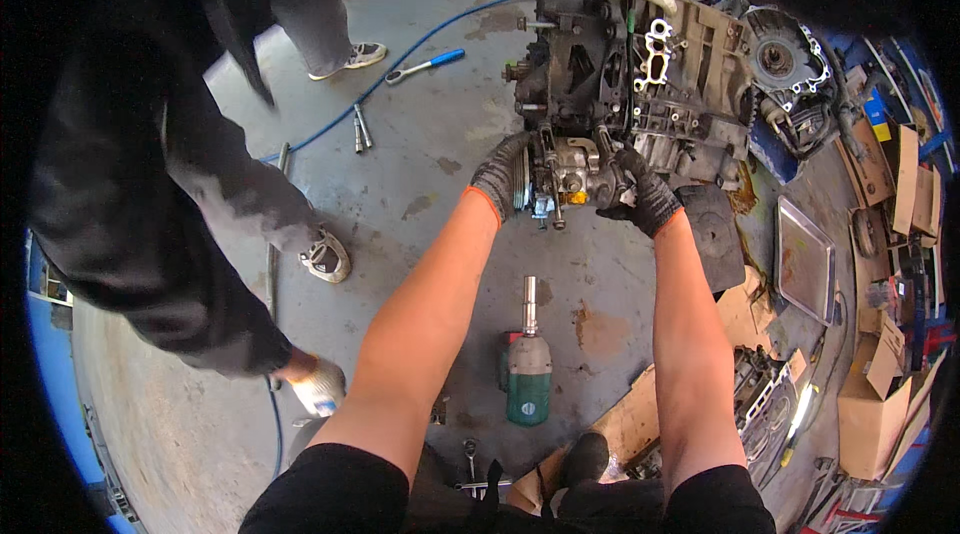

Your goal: The person uses a cordless impact wrench to remove bolts from an engine block and detaches a component. They place the removed part on a shelf and continue working on the engine with a coworker.

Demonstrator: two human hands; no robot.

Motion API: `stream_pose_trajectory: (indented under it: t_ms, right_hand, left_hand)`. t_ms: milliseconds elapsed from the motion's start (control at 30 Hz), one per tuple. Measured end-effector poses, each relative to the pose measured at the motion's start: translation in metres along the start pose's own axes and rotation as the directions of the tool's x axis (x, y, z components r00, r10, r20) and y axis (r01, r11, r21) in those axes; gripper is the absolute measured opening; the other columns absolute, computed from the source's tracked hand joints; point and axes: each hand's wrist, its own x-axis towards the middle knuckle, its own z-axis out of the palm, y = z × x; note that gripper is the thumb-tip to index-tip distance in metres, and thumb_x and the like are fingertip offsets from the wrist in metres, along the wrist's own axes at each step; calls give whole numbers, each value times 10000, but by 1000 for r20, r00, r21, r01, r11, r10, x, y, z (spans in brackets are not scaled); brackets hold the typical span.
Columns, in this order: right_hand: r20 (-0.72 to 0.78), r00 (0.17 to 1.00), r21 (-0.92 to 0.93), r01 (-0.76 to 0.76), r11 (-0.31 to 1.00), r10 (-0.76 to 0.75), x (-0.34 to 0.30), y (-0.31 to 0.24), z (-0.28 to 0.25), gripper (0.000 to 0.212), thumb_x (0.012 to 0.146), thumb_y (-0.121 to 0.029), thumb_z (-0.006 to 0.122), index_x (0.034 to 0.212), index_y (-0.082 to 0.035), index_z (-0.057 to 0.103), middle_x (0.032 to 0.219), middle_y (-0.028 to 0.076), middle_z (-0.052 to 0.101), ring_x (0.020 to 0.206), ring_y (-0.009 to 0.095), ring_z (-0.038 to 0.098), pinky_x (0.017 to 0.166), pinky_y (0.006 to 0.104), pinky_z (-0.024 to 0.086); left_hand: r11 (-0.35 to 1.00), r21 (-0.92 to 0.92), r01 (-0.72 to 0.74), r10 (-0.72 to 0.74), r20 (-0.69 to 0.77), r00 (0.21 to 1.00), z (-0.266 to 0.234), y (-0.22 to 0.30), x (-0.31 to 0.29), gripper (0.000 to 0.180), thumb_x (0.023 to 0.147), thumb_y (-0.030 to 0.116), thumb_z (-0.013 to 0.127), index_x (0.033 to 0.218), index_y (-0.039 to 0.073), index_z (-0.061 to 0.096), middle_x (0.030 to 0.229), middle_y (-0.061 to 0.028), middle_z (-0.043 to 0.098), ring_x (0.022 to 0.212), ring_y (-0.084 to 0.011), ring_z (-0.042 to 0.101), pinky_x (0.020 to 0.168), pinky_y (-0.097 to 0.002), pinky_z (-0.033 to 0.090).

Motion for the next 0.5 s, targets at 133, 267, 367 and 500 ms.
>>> stream_pose_trajectory:
  t_ms: [133, 267, 367, 500]
  right_hand:
    - [-83, 995, 3, -57, 998, 57, 3, -1, 1, 623, 851, -614, 651, 1297, -185, 580, 1130, 33, 666, 920, 227, 663, 809, 476, 561]
    - [-50, 999, -25, -3, 1000, 2, -3, -3, 5, 607, 857, -542, 678, 1333, -188, 546, 1248, 59, 615, 1017, 240, 639, 768, 486, 575]
    - [-100, 993, 11, 58, 998, -56, -6, -6, 9, 625, 856, -522, 693, 1388, -249, 514, 1310, 51, 587, 1029, 261, 630, 714, 513, 581]
    - [-90, 995, -91, 28, 995, -36, 1, -4, 6, 673, 812, -595, 697, 1386, -294, 517, 1294, 16, 597, 1009, 255, 627, 710, 509, 557]
  left_hand:
    - [998, -9, -63, 63, 33, 997, -10, 0, 3, 351, 963, 364, 580, 1168, 89, 654, 1026, -105, 731, 869, -270, 717, 803, -446, 604]
    - [989, 124, -76, 90, -112, 990, 10, -2, 13, 424, 980, 401, 561, 1232, 67, 628, 1129, -103, 714, 940, -263, 698, 863, -406, 579]
    - [860, 369, -353, 446, -206, 871, 43, -17, 17, 446, 983, 420, 551, 1251, 71, 621, 1159, -96, 706, 968, -263, 689, 893, -403, 565]
    - [803, 422, -421, 531, -187, 827, 41, -31, 14, 454, 986, 447, 534, 1255, 91, 620, 1151, -84, 704, 968, -264, 683, 894, -411, 560]
